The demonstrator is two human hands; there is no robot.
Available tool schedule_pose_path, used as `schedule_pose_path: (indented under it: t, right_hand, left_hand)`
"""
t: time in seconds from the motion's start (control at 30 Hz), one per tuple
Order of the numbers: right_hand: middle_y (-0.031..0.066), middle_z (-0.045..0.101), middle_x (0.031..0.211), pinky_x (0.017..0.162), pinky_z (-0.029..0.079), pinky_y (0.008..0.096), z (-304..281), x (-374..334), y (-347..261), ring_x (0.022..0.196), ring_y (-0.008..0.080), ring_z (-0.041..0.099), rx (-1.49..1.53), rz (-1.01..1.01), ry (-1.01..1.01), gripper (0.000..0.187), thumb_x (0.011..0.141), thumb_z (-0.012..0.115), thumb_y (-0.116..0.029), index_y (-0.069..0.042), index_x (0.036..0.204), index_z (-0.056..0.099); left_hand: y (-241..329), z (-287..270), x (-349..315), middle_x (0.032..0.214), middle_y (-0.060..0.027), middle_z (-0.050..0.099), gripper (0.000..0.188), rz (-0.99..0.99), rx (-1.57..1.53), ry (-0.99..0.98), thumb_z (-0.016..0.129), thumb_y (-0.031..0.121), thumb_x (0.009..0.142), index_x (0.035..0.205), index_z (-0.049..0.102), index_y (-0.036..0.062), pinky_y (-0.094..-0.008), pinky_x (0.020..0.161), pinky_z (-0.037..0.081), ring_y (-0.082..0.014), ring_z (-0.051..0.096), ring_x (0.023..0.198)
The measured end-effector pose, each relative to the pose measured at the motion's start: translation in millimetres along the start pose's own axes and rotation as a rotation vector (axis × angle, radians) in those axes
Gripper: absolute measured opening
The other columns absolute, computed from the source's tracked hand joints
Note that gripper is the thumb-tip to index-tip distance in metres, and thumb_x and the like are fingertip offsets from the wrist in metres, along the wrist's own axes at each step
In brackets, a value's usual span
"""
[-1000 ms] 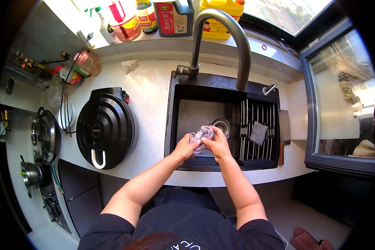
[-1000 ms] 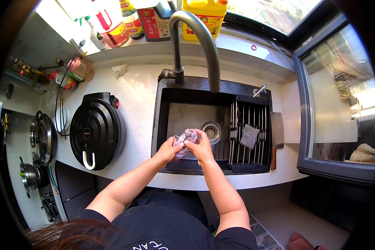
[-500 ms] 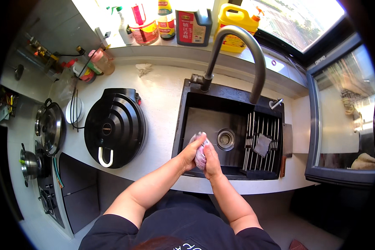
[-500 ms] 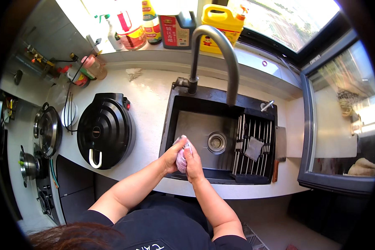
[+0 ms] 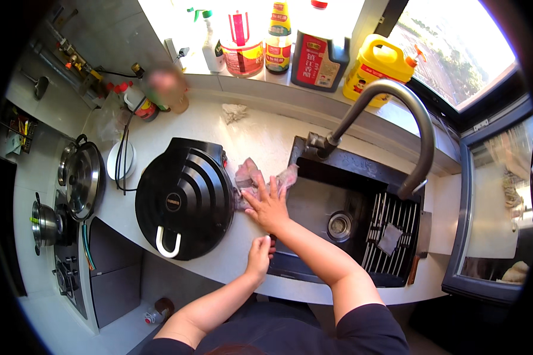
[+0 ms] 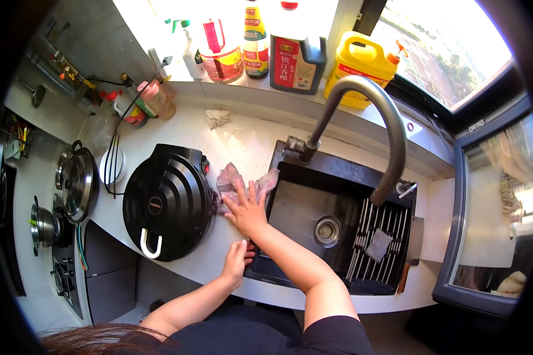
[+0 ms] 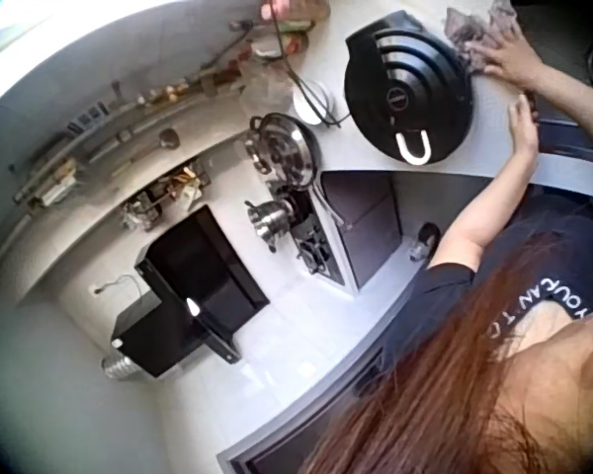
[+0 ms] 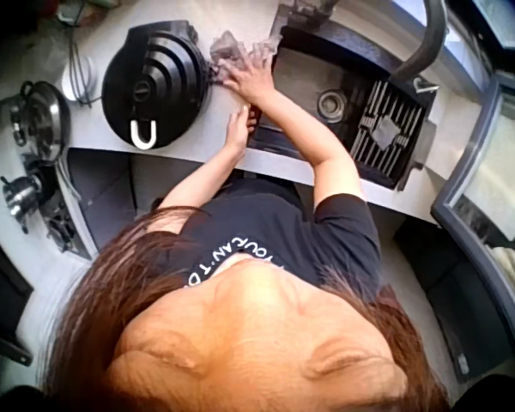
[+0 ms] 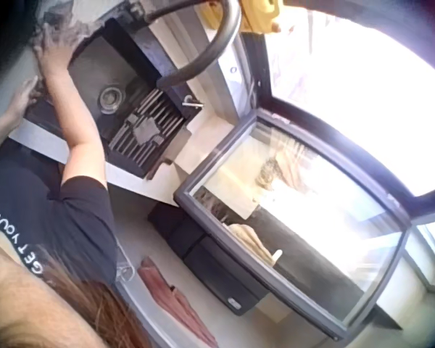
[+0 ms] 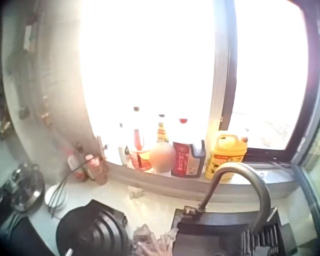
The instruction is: The person wipes the surface and knobs of a gas stove with a cloth, washes the cloth in a sink, and then uses chopsticks to turn over a flatbread in an electric griddle.
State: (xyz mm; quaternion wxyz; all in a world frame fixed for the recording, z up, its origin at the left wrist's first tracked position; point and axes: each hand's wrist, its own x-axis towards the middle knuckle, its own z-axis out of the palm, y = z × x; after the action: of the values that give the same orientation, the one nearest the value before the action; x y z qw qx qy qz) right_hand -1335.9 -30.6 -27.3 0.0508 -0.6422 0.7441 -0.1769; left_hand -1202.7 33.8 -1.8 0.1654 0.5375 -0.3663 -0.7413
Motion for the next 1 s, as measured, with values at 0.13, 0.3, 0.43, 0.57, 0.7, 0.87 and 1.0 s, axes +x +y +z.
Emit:
schedule_pose_path:
  t: [0.13, 0.3, 0.43, 0.57, 0.7, 0.87, 1.0]
  right_hand:
    - [0.0125, 0.019, 0.15, 0.103, 0.016, 0.0667, 32.5, 76.1, 34.7, 0.137, 0.042, 0.012, -0.003, -0.088, -0.057, 0.049, 0.086, 0.051, -0.048, -0.028, 0.13, 0.049]
    - [0.0079, 0.027, 0.147, 0.107, 0.02, 0.057, -1.1, 181.0, 93.3, 0.135, 0.0399, 0.021, -0.023, 0.27, -0.035, 0.042, 0.087, 0.054, -0.036, -0.014, 0.123, 0.055]
    - [0.0158, 0.048, 0.128, 0.099, 0.033, 0.0446, 16.8, 147.5, 101.9, 0.116, 0.0349, 0.043, 0.179, 0.141, 0.259, 0.028, 0.079, 0.063, -0.018, -0.002, 0.101, 0.062]
    - [0.0177, 0.052, 0.124, 0.102, 0.035, 0.0433, -6.9, 53.4, 54.8, 0.119, 0.0368, 0.044, 0.293, -0.155, 0.074, 0.033, 0.074, 0.069, -0.014, -0.003, 0.104, 0.063]
    - [0.0133, 0.047, 0.135, 0.1, 0.038, 0.0409, -58.8, -13.8, 47.5, 0.124, 0.0299, 0.044, 0.923, 0.074, 0.078, 0.041, 0.082, 0.066, -0.017, -0.005, 0.12, 0.058]
    - [0.0212, 0.055, 0.122, 0.1, 0.04, 0.0426, -153.3, -99.7, 65.5, 0.114, 0.0312, 0.054, 2.144, 0.452, 0.276, 0.042, 0.097, 0.041, -0.025, 0.006, 0.124, 0.049]
    - [0.0161, 0.059, 0.117, 0.099, 0.041, 0.0457, -82.6, -188.4, 116.2, 0.113, 0.0319, 0.054, 1.809, 0.557, 0.089, 0.038, 0.084, 0.063, -0.018, -0.002, 0.118, 0.058]
  left_hand:
    - [11.1, -0.5, 8.0, 0.101, -0.0073, 0.059, 0.032, 0.078, 0.05, -0.078, 0.044, 0.034, 0.097, 0.107, 0.051, 0.005, -0.0267, 0.077, 0.045, -0.0135, 0.056, 0.087]
    - [22.5, -1.5, 15.0, 0.094, -0.0075, 0.061, 0.028, -0.015, 0.07, -0.196, 0.046, 0.03, 0.097, 0.101, 0.054, 0.0036, -0.0256, 0.076, 0.045, -0.0127, 0.057, 0.081]
    - [25.3, -6.1, 16.5, 0.095, -0.0069, 0.061, 0.025, -0.003, 0.12, -0.206, 0.05, 0.027, 0.095, 0.101, 0.055, 0.0032, -0.0255, 0.075, 0.046, -0.0125, 0.057, 0.082]
    - [24.7, -7.0, 20.1, 0.094, -0.0056, 0.062, 0.028, 0.048, 0.194, -0.194, 0.055, 0.028, 0.093, 0.106, 0.056, 0.0031, -0.0243, 0.074, 0.046, -0.0116, 0.057, 0.083]
    - [48.2, 3.5, 12.5, 0.108, -0.0083, 0.06, 0.053, -0.019, 0.095, -0.282, 0.049, 0.047, 0.092, 0.124, 0.05, 0.0039, -0.0303, 0.083, 0.045, -0.0143, 0.056, 0.095]
    - [95.2, 27.9, -14.3, 0.138, -0.0171, 0.042, 0.083, -0.242, -0.775, -0.869, 0.027, 0.071, 0.085, 0.139, 0.036, 0.0086, -0.0528, 0.102, 0.033, -0.0375, 0.04, 0.126]
    - [58.8, 49.4, -11.1, 0.137, -0.0172, 0.042, 0.063, -0.293, -0.437, -0.739, 0.046, 0.052, 0.09, 0.135, 0.042, 0.0079, -0.0493, 0.103, 0.033, -0.0348, 0.04, 0.127]
